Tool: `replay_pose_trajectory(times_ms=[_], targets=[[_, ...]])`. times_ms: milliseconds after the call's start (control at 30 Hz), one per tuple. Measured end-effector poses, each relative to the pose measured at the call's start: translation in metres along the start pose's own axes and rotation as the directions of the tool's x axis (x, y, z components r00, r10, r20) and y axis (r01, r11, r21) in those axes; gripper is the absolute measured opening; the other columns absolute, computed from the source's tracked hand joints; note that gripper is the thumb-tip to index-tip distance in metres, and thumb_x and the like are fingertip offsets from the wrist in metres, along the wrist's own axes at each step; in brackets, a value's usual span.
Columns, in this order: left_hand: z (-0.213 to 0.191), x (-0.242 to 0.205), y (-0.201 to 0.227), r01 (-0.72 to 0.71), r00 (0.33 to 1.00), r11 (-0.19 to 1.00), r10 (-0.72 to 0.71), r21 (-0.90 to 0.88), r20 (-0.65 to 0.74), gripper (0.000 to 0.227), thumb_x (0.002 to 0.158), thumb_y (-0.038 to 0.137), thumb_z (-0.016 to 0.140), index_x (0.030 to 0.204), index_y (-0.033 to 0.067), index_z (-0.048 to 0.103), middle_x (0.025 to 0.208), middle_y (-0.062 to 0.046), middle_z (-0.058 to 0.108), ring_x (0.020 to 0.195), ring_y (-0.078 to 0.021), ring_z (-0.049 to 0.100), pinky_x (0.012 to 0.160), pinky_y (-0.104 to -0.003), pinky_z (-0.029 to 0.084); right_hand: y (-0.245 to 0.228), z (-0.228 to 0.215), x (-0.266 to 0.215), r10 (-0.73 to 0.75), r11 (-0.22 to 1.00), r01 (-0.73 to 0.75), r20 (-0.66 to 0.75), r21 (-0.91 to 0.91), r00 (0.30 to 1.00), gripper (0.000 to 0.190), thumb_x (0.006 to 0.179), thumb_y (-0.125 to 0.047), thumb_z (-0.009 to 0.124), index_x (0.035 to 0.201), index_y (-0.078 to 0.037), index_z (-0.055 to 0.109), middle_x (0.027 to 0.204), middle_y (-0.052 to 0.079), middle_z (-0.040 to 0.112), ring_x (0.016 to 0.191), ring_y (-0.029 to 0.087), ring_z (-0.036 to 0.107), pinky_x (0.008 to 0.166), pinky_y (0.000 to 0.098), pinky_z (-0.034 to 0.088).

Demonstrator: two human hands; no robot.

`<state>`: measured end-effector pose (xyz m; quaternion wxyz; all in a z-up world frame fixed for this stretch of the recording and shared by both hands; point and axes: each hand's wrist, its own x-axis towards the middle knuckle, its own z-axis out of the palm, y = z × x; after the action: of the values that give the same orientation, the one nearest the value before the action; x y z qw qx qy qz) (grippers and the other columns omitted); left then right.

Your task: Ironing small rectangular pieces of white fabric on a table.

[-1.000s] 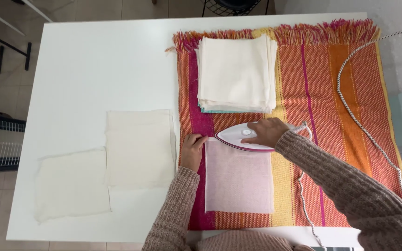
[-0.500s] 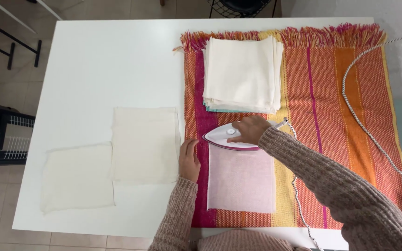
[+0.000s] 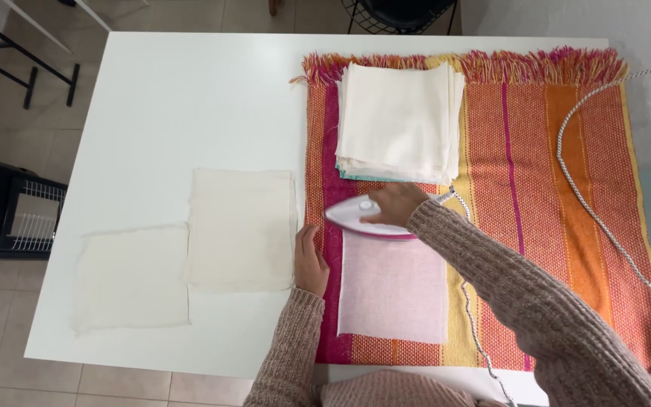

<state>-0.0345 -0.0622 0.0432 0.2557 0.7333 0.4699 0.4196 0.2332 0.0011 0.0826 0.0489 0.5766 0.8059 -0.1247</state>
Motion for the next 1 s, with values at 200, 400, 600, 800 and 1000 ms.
replay_pose_trajectory(times_ms=[200,400,600,800,1000], targets=[[0.000,0.003,-0.004,0.024,1.000,0.999,-0.024,-0.031,0.000,0.064,0.080,-0.024,0.040,0.138,0.0016,0.047,0.135,-0.021,0.047,0.126,-0.0442,0.054,0.106,-0.050,0.050,-0.002,0.001,0.007,-0.018,0.999,0.019,-0.008,0.027,1.000,0.076,0.087,-0.085,0.047,0.101,-0.015,0.074,0.077,0.012,0.073,0.078,0.029,0.076,0.070,0.0358,0.062],[0.001,0.001,-0.007,0.047,0.999,0.999,-0.046,-0.004,0.028,0.073,0.078,-0.025,0.038,0.144,0.0053,0.043,0.139,-0.020,0.044,0.129,-0.0421,0.052,0.109,-0.051,0.048,0.007,0.056,0.017,-0.004,0.983,-0.059,-0.346,-0.172,0.938,0.066,0.075,-0.083,0.057,0.101,-0.025,0.076,0.080,0.004,0.070,0.083,0.024,0.074,0.071,0.0392,0.061],[-0.001,-0.006,-0.003,0.065,0.997,0.996,-0.062,-0.058,0.040,0.074,0.077,-0.027,0.039,0.145,0.0044,0.041,0.140,-0.019,0.043,0.130,-0.0431,0.051,0.110,-0.052,0.047,-0.005,0.050,0.005,0.191,0.976,-0.213,-0.313,-0.036,0.930,0.073,0.073,-0.086,0.056,0.101,-0.021,0.075,0.077,0.010,0.071,0.078,0.033,0.075,0.068,0.0456,0.060],[0.015,-0.003,-0.016,-0.031,0.987,0.994,0.014,0.105,0.158,0.060,0.094,-0.005,0.037,0.154,0.0006,0.035,0.142,-0.025,0.051,0.133,-0.0459,0.045,0.111,-0.054,0.038,0.014,0.060,-0.024,0.224,0.967,-0.249,-0.287,-0.055,0.931,0.074,0.075,-0.089,0.055,0.101,-0.023,0.075,0.082,0.008,0.073,0.081,0.030,0.076,0.068,0.0414,0.060],[0.020,-0.004,-0.027,-0.294,0.892,0.856,0.087,0.424,0.443,0.067,0.104,0.028,0.035,0.164,0.0081,0.011,0.158,-0.002,0.046,0.144,-0.0306,0.034,0.114,-0.050,0.026,0.027,0.025,-0.074,0.300,0.954,-0.300,-0.005,0.024,0.954,0.076,0.084,-0.088,0.049,0.110,-0.021,0.074,0.093,0.011,0.076,0.091,0.031,0.075,0.078,0.0378,0.061]])
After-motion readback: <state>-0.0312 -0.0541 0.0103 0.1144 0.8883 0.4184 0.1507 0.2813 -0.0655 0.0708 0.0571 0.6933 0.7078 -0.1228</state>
